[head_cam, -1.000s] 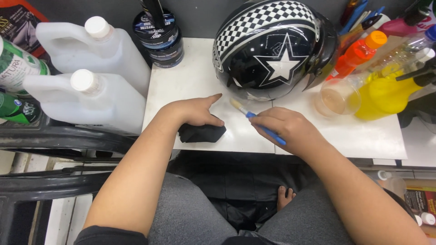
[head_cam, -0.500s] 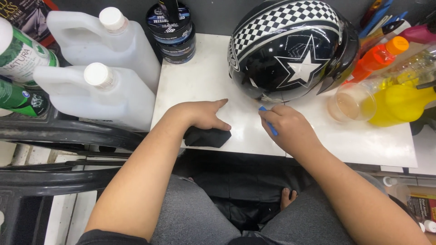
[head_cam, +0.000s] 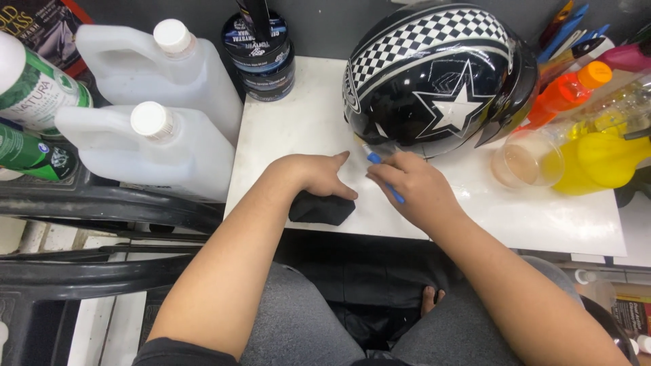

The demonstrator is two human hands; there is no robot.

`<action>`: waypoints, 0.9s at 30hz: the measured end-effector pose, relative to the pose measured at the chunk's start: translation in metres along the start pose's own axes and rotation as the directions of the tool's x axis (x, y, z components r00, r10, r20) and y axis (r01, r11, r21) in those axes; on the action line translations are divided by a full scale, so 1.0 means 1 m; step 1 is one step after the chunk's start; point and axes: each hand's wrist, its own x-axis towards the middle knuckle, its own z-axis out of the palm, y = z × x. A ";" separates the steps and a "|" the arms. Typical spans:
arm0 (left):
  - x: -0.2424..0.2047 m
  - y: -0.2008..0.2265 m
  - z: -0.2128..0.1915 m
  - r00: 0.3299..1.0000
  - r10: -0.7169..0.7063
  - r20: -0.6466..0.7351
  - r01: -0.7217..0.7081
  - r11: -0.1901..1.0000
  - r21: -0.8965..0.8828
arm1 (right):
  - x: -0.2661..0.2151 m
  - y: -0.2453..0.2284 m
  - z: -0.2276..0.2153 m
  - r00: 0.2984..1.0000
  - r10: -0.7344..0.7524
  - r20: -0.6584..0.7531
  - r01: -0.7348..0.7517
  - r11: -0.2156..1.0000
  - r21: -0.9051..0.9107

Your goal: The person applies a liquid to a black motorcycle helmet with a checkered pattern using a brush, then wipes the helmet with a black cloth. The person rotates the helmet to clean different areas.

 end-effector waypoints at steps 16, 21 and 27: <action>0.000 0.000 -0.002 0.997 -0.072 0.011 0.072 0.997 0.025 | -0.010 0.002 -0.001 0.999 0.001 -0.050 0.003 0.997 0.076; 0.000 0.001 -0.001 0.995 -0.094 0.015 0.094 0.995 0.026 | -0.003 0.000 0.007 0.998 -0.015 -0.065 0.020 0.996 0.082; 0.001 0.005 -0.001 0.995 -0.097 0.021 0.096 0.995 0.028 | -0.011 0.002 -0.003 0.997 0.031 -0.073 -0.022 0.992 0.126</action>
